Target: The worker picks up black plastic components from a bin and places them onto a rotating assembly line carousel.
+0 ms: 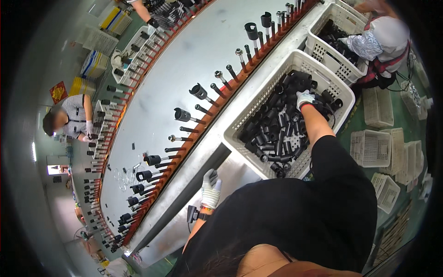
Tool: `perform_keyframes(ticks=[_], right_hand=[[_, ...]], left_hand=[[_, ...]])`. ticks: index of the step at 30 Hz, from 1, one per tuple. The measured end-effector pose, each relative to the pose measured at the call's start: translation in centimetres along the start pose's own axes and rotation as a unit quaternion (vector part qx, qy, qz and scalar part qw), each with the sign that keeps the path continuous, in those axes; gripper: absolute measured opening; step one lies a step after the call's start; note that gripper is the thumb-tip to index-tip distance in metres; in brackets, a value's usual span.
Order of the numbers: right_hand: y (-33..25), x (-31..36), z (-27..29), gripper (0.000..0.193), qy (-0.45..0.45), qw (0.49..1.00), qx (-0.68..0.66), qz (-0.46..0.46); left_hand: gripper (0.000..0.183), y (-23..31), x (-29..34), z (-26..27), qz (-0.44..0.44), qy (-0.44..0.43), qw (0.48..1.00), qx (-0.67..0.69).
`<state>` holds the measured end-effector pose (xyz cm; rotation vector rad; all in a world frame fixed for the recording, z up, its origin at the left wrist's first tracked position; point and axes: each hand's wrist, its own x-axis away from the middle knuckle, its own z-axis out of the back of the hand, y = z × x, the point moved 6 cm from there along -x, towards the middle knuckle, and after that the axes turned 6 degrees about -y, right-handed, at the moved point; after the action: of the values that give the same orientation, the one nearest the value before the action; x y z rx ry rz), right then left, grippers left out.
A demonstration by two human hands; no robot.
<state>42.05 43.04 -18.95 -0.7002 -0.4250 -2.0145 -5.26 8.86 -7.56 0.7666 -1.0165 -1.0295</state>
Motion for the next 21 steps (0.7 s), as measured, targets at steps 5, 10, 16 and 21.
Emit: perform_keyframes(ticks=[5, 10, 16, 21], right_hand=[[0.4, 1.8, -2.7, 0.045, -0.02, 0.988, 0.125, 0.087], [-1.2, 6.0, -5.3, 0.022, -0.019, 0.913, 0.149, 0.38], [-7.1, 22.0, 0.6, 0.022, -0.149, 0.746, -0.354, 0.544], [-7.6, 30.6, -1.5, 0.02, -0.195, 0.628, -0.549, 0.516]], left_hand=[[0.044, 2.5, -0.9, -1.2, -0.066, -0.03, 0.997, 0.006], [0.036, 9.2, -2.2, -3.7, -0.158, -0.055, 0.985, -0.049], [0.057, 10.5, -7.4, -8.7, -0.122, -0.165, 0.969, 0.135], [0.065, 13.5, -6.9, -10.0, -0.083, -0.246, 0.943, 0.208]])
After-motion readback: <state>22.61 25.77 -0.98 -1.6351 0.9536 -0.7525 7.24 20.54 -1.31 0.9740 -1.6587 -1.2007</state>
